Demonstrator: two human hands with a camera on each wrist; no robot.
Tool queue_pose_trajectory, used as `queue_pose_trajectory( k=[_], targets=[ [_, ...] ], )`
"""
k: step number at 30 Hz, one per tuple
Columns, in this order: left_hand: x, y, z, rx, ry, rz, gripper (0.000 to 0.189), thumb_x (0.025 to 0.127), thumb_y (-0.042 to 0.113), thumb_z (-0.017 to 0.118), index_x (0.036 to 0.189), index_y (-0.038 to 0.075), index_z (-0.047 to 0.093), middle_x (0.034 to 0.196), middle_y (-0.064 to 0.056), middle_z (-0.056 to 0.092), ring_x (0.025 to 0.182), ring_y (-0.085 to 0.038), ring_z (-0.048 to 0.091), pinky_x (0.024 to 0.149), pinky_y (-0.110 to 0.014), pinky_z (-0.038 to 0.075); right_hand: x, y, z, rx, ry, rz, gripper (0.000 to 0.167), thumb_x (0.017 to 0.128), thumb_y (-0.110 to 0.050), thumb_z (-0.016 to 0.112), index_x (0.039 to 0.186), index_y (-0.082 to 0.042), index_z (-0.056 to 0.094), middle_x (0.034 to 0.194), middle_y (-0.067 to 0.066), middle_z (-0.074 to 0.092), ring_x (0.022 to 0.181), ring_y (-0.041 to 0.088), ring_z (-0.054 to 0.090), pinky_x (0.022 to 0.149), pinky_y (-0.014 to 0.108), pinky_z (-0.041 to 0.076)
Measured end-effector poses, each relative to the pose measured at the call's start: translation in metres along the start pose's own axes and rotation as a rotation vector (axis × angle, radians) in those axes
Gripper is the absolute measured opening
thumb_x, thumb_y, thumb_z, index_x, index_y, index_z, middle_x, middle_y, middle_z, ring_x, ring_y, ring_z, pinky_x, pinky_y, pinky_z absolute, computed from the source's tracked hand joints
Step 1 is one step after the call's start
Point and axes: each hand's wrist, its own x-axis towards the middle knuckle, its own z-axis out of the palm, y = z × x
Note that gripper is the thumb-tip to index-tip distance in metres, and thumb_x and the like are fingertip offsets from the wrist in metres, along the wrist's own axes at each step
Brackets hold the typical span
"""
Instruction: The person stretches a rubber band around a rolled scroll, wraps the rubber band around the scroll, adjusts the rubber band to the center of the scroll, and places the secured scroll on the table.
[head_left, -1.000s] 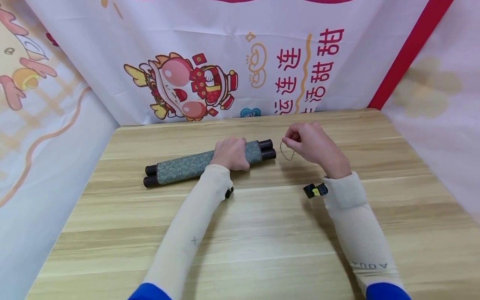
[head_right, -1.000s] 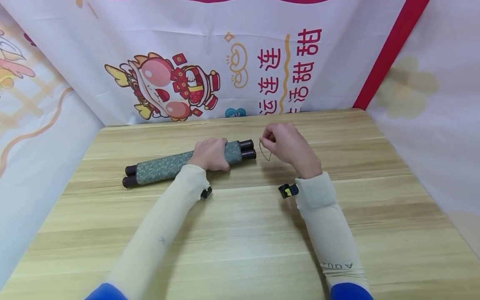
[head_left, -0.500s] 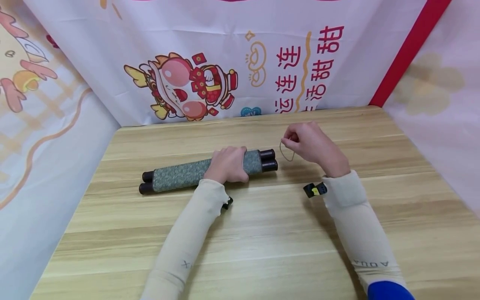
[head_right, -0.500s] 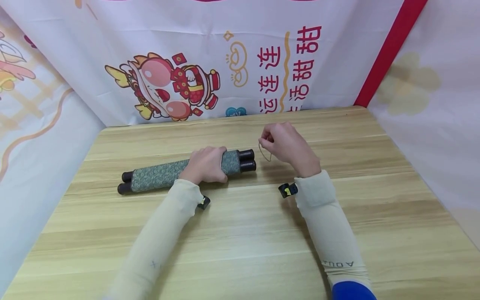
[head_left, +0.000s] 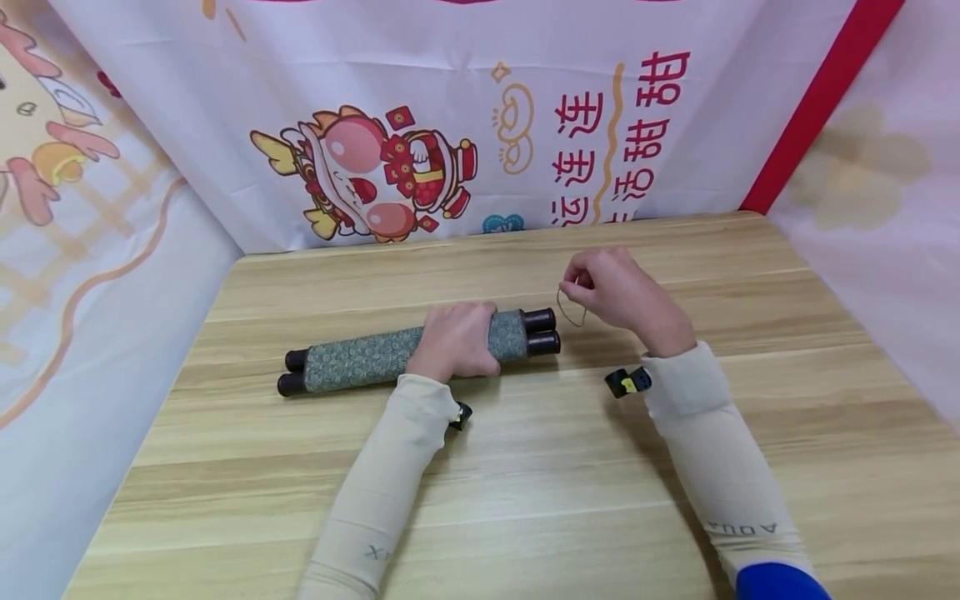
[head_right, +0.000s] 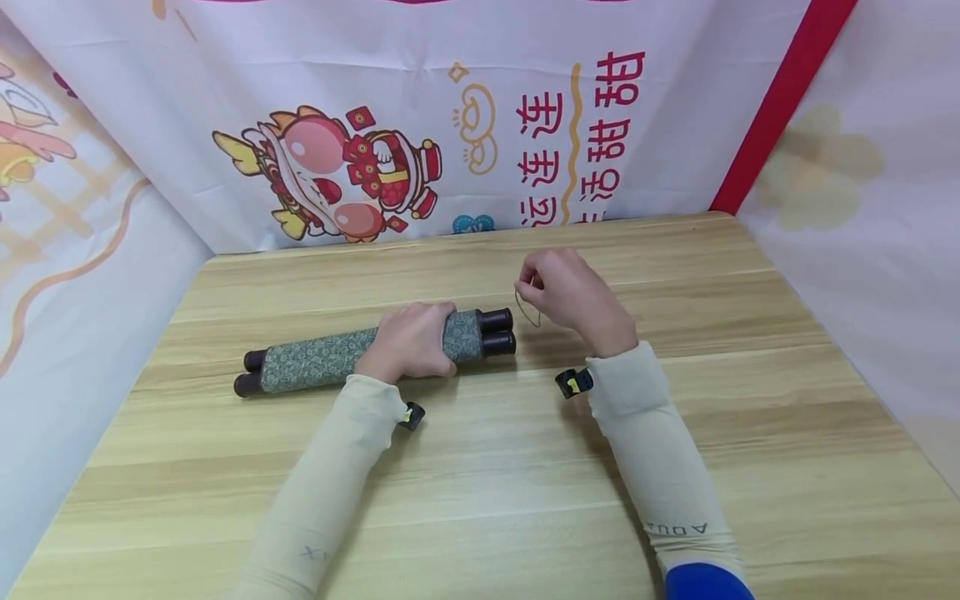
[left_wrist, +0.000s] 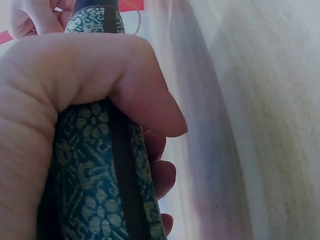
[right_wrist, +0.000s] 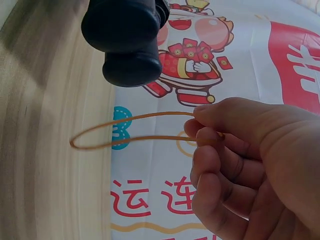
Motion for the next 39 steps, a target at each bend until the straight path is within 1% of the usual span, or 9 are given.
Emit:
queue_pose_trajectory(
  k=[4,9,14,16,22,27,32,36,39],
  targets=[
    [-0.002,-0.001,-0.001,-0.005,0.0,-0.004,0.075,0.067,0.03,0.08,0.138,0.015,0.063,0.107,-0.002,0.072,0.088,-0.021,0.065,0.071,-0.046,0.054,0.001,0.0,0.002,0.004,-0.017,-0.004,0.016,0.104,-0.018,0.065,0.1,-0.006,0.075,0.084,0.008,0.069,0.072,0.021,0.059,0.067,0.034,0.05],
    [-0.003,-0.002,-0.002,0.004,-0.001,-0.009,0.078,0.067,0.031,0.08,0.141,0.015,0.061,0.107,-0.003,0.072,0.09,-0.022,0.065,0.07,-0.046,0.055,0.003,-0.002,0.002,0.005,-0.025,-0.003,0.015,0.104,-0.017,0.066,0.101,-0.006,0.075,0.085,0.008,0.069,0.073,0.021,0.059,0.067,0.034,0.05],
    [-0.002,-0.001,-0.001,-0.004,-0.014,-0.016,0.082,0.07,0.031,0.08,0.147,0.017,0.058,0.108,-0.003,0.072,0.088,-0.022,0.065,0.064,-0.044,0.052,0.003,-0.004,0.002,-0.002,-0.04,0.006,0.015,0.104,-0.018,0.065,0.102,-0.007,0.076,0.085,0.008,0.069,0.074,0.021,0.059,0.067,0.034,0.05],
    [-0.001,-0.001,0.0,-0.011,-0.019,-0.019,0.082,0.07,0.031,0.08,0.147,0.017,0.058,0.108,-0.003,0.072,0.087,-0.022,0.065,0.063,-0.044,0.052,0.003,-0.004,0.003,-0.003,-0.049,0.005,0.016,0.104,-0.019,0.065,0.103,-0.007,0.076,0.085,0.008,0.069,0.074,0.02,0.059,0.067,0.034,0.049],
    [0.001,0.0,0.001,0.003,-0.012,-0.018,0.081,0.071,0.032,0.081,0.147,0.018,0.058,0.11,-0.002,0.073,0.087,-0.021,0.064,0.065,-0.044,0.052,0.004,-0.004,0.007,-0.003,-0.055,0.003,0.017,0.104,-0.019,0.065,0.104,-0.006,0.076,0.084,0.008,0.07,0.071,0.02,0.059,0.065,0.034,0.049],
    [0.002,0.0,0.002,0.006,-0.019,-0.016,0.081,0.071,0.031,0.081,0.147,0.017,0.057,0.11,-0.002,0.072,0.087,-0.021,0.064,0.064,-0.043,0.052,0.004,-0.006,0.01,-0.001,-0.072,0.002,0.016,0.104,-0.017,0.066,0.104,-0.006,0.076,0.088,0.01,0.072,0.074,0.021,0.06,0.067,0.033,0.051],
    [0.002,0.0,0.003,0.006,-0.022,-0.016,0.081,0.072,0.03,0.08,0.149,0.017,0.056,0.109,-0.002,0.071,0.087,-0.021,0.064,0.062,-0.042,0.051,0.005,-0.009,0.012,-0.006,-0.087,0.001,0.015,0.103,-0.018,0.067,0.106,-0.007,0.077,0.088,0.008,0.071,0.077,0.021,0.061,0.07,0.034,0.053],
    [0.002,-0.001,0.004,0.008,-0.018,-0.021,0.083,0.072,0.032,0.081,0.149,0.017,0.057,0.113,-0.003,0.072,0.09,-0.023,0.066,0.064,-0.044,0.053,0.005,-0.011,0.015,-0.002,-0.103,0.001,0.013,0.103,-0.017,0.068,0.104,-0.008,0.076,0.09,0.008,0.072,0.077,0.021,0.061,0.071,0.033,0.054],
    [0.003,-0.001,0.003,0.003,-0.011,-0.034,0.082,0.07,0.034,0.082,0.148,0.017,0.058,0.112,-0.003,0.072,0.092,-0.024,0.067,0.067,-0.046,0.055,0.006,-0.011,0.018,0.002,-0.116,-0.008,0.012,0.103,-0.017,0.067,0.103,-0.008,0.076,0.091,0.008,0.073,0.078,0.021,0.062,0.072,0.033,0.055]
  ],
)
